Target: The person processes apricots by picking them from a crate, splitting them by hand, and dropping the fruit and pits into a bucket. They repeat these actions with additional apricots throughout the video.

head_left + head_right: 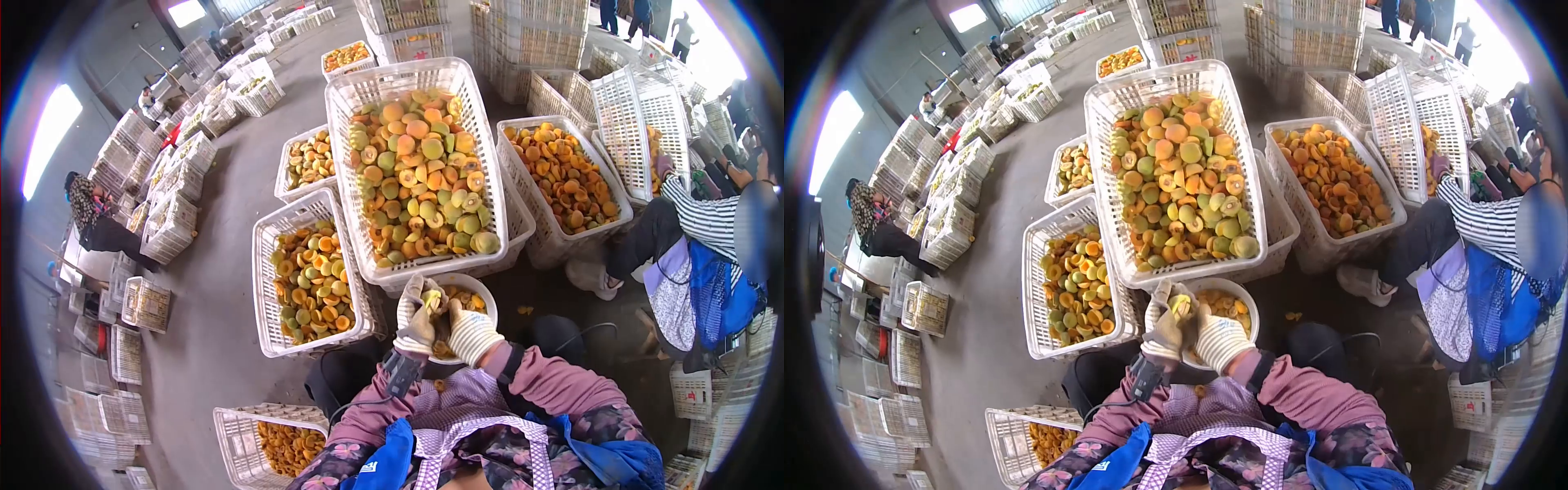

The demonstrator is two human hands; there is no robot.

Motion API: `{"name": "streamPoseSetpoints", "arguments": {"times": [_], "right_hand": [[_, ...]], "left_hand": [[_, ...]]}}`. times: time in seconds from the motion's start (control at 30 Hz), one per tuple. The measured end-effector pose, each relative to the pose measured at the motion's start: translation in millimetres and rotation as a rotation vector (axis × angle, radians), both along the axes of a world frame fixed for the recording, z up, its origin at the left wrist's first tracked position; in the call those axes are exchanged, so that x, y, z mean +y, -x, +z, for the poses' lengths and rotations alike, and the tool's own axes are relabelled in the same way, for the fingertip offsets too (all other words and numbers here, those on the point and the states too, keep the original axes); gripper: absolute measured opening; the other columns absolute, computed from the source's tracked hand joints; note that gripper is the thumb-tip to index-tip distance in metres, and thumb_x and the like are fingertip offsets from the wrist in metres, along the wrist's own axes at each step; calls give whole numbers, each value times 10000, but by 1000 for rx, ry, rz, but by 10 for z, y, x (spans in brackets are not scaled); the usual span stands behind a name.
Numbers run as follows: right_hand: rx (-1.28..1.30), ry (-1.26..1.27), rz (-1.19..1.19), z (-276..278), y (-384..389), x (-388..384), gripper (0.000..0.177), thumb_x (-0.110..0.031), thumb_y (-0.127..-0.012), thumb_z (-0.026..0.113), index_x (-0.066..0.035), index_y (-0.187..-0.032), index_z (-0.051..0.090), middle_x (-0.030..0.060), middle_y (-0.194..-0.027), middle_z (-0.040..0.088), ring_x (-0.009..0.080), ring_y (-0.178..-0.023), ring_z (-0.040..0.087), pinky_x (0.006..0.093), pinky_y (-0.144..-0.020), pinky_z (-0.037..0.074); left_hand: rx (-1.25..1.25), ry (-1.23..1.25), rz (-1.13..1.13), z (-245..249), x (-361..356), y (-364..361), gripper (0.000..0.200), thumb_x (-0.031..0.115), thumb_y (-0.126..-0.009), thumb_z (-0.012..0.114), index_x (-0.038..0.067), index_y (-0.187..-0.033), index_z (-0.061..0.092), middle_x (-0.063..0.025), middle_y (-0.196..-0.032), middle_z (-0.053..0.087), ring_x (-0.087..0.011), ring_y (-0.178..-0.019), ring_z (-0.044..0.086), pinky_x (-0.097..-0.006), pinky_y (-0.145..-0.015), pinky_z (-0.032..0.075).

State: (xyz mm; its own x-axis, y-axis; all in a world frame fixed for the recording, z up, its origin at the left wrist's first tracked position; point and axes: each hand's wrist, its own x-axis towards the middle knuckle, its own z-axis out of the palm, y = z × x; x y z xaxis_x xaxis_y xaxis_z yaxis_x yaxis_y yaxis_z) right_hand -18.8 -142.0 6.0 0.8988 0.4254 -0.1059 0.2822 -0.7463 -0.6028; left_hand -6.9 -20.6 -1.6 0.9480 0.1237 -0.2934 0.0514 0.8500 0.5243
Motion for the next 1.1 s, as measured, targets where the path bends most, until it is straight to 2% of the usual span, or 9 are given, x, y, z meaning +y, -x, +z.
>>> {"name": "streamPoseSetpoints", "arguments": {"times": [0.1,0.13,0.23,0.27,0.4,0.57,0.7,1.0,1.1], "right_hand": [[84,-163,40,192,91,112,341,-258,-815,480,9,-1006,573,260,-832,590,388,-667,615,440,-656,505],[-341,-51,460,-353,0,129,298,-225,-800,474,-5,-956,600,251,-843,593,393,-649,607,463,-649,501],[-422,-34,387,-1139,-25,281,425,-230,-791,501,76,-1085,475,282,-715,594,423,-678,594,478,-646,479],[74,-259,5,-61,69,171,495,-231,-811,493,110,-1151,381,296,-728,590,434,-709,592,483,-646,472],[97,-235,-33,194,44,202,460,-224,-879,464,24,-1244,334,243,-755,601,406,-712,598,448,-637,460],[245,-418,-26,28,9,295,427,-233,-899,443,-4,-1247,349,239,-937,585,405,-810,587,418,-707,464],[299,-272,-22,-15,123,273,466,-256,-878,457,14,-1243,354,265,-898,581,404,-767,595,414,-691,468],[-121,-509,119,-914,150,495,226,-183,-892,450,-25,-1024,543,93,-830,591,263,-768,567,353,-679,463],[663,-981,-82,-300,423,498,275,-232,-850,514,-66,-1064,560,44,-843,610,204,-743,529,349,-687,442]], "left_hand": [[-197,-727,58,-263,127,97,137,83,-789,590,36,-916,565,-30,-835,578,-121,-796,538,-244,-706,447],[-142,-671,-42,-830,284,41,200,30,-780,610,37,-978,582,-29,-867,591,-123,-818,552,-248,-725,461],[-172,-666,-52,-192,213,48,162,14,-791,611,24,-949,581,-50,-872,604,-137,-747,577,-244,-683,490],[-257,-564,-53,-141,200,51,246,-9,-792,600,31,-1033,572,-41,-878,597,-133,-755,568,-253,-673,492],[-173,-376,45,-72,166,-7,390,-7,-824,582,104,-1193,524,-3,-847,557,-109,-720,532,-238,-631,475],[8,-315,-56,385,87,-24,228,262,-942,474,112,-782,534,-2,-656,503,-102,-579,496,-229,-534,427],[-382,-744,-151,-361,409,-78,250,259,-926,503,87,-1098,562,-46,-768,567,-174,-693,577,-272,-609,493],[-303,-819,-458,285,325,24,238,232,-937,476,80,-1097,564,-51,-799,575,-173,-712,581,-268,-606,494],[-307,-856,-541,457,319,65,235,223,-940,466,78,-1097,565,-53,-809,577,-173,-719,583,-266,-605,494]]}}
